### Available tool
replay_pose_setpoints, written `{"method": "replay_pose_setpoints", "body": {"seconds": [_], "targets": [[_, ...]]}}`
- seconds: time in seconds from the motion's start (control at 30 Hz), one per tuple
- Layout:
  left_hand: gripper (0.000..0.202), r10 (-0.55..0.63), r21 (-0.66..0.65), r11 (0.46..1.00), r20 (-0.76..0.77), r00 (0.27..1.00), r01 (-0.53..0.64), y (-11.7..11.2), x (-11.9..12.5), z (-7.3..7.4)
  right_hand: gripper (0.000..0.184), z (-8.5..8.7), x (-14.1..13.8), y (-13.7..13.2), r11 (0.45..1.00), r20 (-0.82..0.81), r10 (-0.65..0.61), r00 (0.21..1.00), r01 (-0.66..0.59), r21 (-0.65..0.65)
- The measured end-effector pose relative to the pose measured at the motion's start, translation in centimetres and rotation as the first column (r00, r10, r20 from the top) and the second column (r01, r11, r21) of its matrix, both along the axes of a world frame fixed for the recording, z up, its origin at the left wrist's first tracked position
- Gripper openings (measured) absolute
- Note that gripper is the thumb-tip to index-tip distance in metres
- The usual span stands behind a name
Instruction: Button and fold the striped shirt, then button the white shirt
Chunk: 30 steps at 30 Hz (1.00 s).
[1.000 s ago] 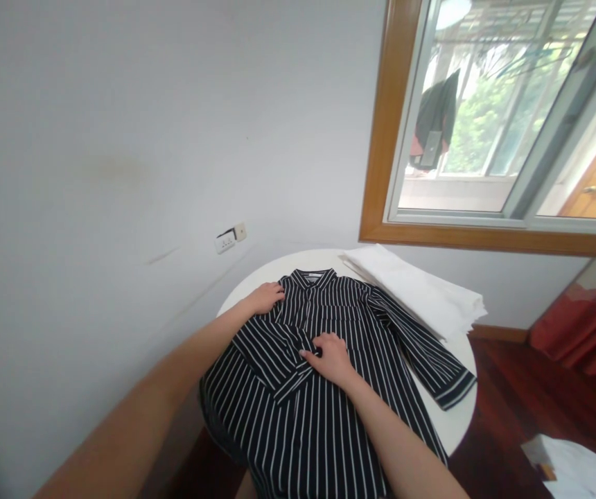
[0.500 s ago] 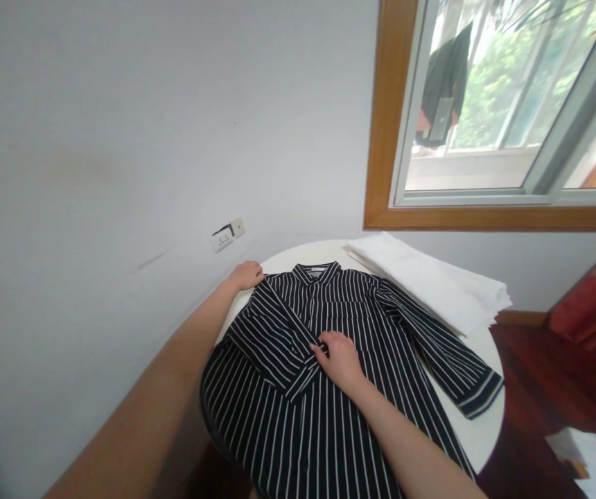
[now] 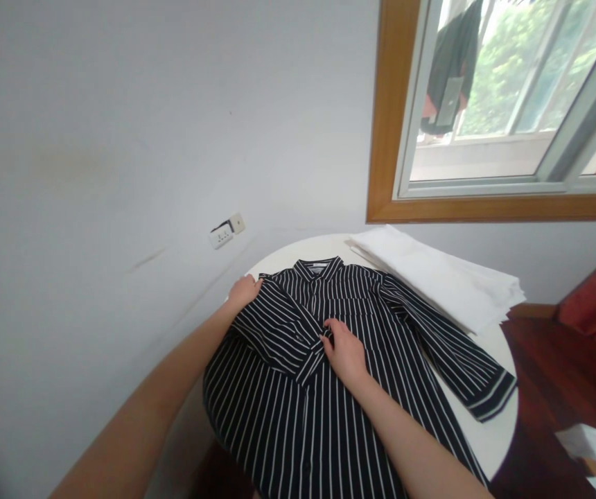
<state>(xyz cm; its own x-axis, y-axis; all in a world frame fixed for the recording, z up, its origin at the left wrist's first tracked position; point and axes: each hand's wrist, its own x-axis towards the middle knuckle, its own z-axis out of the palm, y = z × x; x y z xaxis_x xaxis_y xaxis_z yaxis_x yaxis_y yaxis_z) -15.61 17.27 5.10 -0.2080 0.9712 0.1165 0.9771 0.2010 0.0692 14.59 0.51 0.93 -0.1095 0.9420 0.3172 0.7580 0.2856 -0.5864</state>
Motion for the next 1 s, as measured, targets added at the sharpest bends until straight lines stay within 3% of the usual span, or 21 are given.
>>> {"method": "replay_pose_setpoints", "body": {"seconds": [0.17, 0.3, 0.6, 0.77, 0.9, 1.0], "targets": [[0.056, 0.083, -0.08, 0.993, -0.044, 0.996, -0.086, -2.3, -0.4, -0.2, 0.022, 0.1, 0.1, 0.0, 1.0, -0.015, -0.009, 1.0, 0.009, 0.015], [0.053, 0.074, -0.115, 0.99, -0.048, 0.996, -0.079, -4.3, -0.4, -0.1, 0.019, 0.3, 0.3, 0.0, 0.999, -0.041, -0.035, 0.999, 0.035, 0.006], [0.046, -0.031, -0.009, 1.0, -0.168, 0.985, 0.03, -8.1, -1.9, -1.0, 0.018, 0.4, 0.5, 0.0, 1.0, -0.055, -0.012, 0.998, 0.012, 0.008], [0.043, -0.06, 0.034, 0.997, -0.201, 0.978, 0.068, -9.5, -2.2, -0.8, 0.017, 0.4, 0.6, 0.0, 1.0, -0.046, -0.015, 0.999, 0.015, 0.014], [0.042, -0.166, 0.246, 0.945, -0.204, 0.965, 0.215, -9.9, -1.2, -0.6, 0.02, 0.9, 0.4, -0.5, 0.994, 0.017, -0.021, 1.0, 0.019, 0.11], [0.044, -0.355, 0.252, 0.887, -0.163, 0.92, 0.387, -9.8, -0.2, -1.4, 0.026, 1.3, 0.0, -1.1, 0.979, 0.122, -0.016, 0.992, -0.009, 0.203]]}}
